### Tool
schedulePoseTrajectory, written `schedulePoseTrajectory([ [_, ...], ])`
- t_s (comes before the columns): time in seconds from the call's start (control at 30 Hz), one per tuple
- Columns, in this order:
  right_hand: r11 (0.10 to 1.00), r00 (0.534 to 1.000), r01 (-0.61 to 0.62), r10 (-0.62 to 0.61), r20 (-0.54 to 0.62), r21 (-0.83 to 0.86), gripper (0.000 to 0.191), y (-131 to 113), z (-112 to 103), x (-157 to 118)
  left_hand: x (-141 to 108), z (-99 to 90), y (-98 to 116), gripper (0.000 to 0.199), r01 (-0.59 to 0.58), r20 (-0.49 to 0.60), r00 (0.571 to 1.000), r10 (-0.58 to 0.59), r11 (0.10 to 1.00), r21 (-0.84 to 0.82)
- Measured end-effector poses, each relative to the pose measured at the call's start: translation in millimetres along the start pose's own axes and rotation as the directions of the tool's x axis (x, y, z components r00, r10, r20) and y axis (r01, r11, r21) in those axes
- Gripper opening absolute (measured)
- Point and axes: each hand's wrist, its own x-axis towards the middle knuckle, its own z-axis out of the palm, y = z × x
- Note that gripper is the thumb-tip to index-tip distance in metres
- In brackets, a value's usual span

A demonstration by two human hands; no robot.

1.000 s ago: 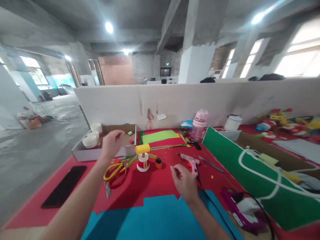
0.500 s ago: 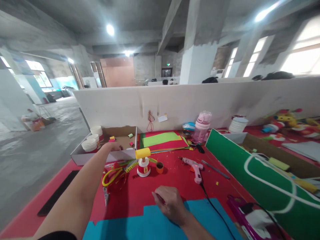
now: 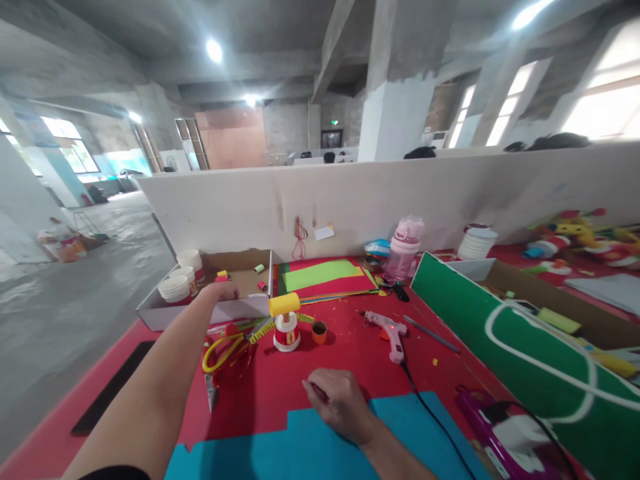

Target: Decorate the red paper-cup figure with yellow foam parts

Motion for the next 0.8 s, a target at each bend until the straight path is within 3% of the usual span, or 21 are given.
schedulePoseTrajectory([
  [0.1,1.000,1.000,-0.002,0.002,0.001,0.009,0.029,0.7,0.0,0.9,-4.0,-7.9,2.6,0.010,0.025,0.092,0.995,-0.034,0.996,0.091],
  [0.17,1.000,1.000,-0.010,0.010,0.002,0.010,0.028,0.7,-0.3,1.2,-7.0,-15.5,7.1,0.010,0.014,0.096,0.995,-0.027,0.992,0.129],
  [0.37,0.995,0.997,-0.071,0.069,0.032,0.069,0.028,0.5,-0.8,1.3,-27.4,-32.7,37.7,0.010,-0.098,0.001,0.995,0.099,0.981,0.166],
  [0.6,0.994,0.994,-0.098,0.096,0.047,0.054,0.030,-1.3,-1.0,0.6,-76.7,-47.6,100.0,0.020,-0.214,-0.187,0.950,0.250,0.958,0.194],
  [0.63,0.994,0.994,-0.099,0.096,0.048,0.054,0.030,-1.6,-1.0,0.3,-87.3,-52.2,111.7,0.020,-0.229,-0.234,0.932,0.275,0.951,0.207],
  [0.67,0.993,0.994,-0.100,0.097,0.050,0.057,0.030,-1.6,-1.0,-0.3,-99.5,-57.7,124.1,0.019,-0.270,-0.324,0.883,0.339,0.932,0.241],
  [0.73,0.992,0.994,-0.104,0.101,0.047,0.071,0.030,-0.4,-0.8,-1.7,-128.4,-70.7,149.7,0.015,-0.353,-0.481,0.755,0.446,0.894,0.275],
  [0.8,0.988,0.993,-0.114,0.113,0.020,0.107,0.030,1.7,-1.9,-3.3,-161.7,-84.9,173.1,0.011,-0.402,-0.648,0.613,0.451,0.885,0.236],
])
